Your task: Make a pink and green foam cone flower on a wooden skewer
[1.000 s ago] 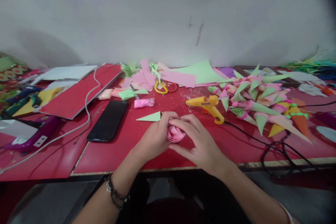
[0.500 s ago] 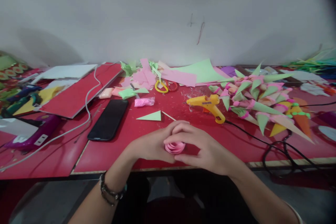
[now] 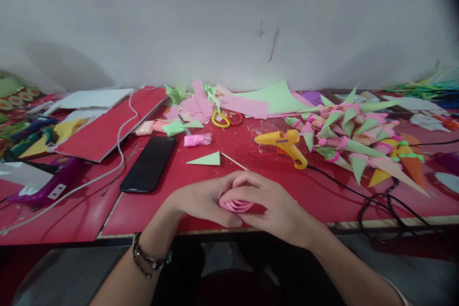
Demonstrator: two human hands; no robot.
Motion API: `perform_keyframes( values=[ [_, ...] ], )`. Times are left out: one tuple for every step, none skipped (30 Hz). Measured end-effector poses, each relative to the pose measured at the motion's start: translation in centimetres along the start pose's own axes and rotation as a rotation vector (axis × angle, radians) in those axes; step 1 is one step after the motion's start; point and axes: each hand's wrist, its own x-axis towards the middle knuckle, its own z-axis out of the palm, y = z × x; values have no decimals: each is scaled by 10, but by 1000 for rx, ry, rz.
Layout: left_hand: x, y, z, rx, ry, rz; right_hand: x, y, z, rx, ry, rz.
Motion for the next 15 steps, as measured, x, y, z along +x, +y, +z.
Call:
perform_keyframes(
  values=[
    [-1,1,0,8,17,3,0,1,0,-10,28,-16],
    [-1,2,0,13,40,5,0,2,0,-25,54,-26],
    [-2,2,-1,11,68,10,0,2,0,-44,82,-30],
    [-3,2,-1,0,101,13,0,3,-1,-63,110,-28],
    [-3,2,-1,-17,137,10,0,5,-1,-81,144,-22],
    [-3,1,-1,-42,172,3,1,6,-2,-95,181,-17],
    [-3,0,-1,-75,200,-5,1,7,-2,-105,226,-17],
    [-3,0,-1,-115,222,-4,1,9,-2,-108,275,-19],
    [-2,-1,-1,-150,245,3,1,10,-2,-105,321,-20],
    [-2,-1,-1,-176,273,16,1,11,-2,-97,361,-17],
    [-1,-1,-1,-192,302,35,2,12,-2,-86,393,-9],
    [0,0,-1,-197,331,53,2,12,-2,-75,412,2],
    [1,0,0,-190,356,63,2,13,-1,-67,425,15],
    [2,1,0,-177,375,66,2,13,-1,-66,431,29],
    [3,1,1,-163,383,64,3,13,-1,-73,435,40]
  ],
)
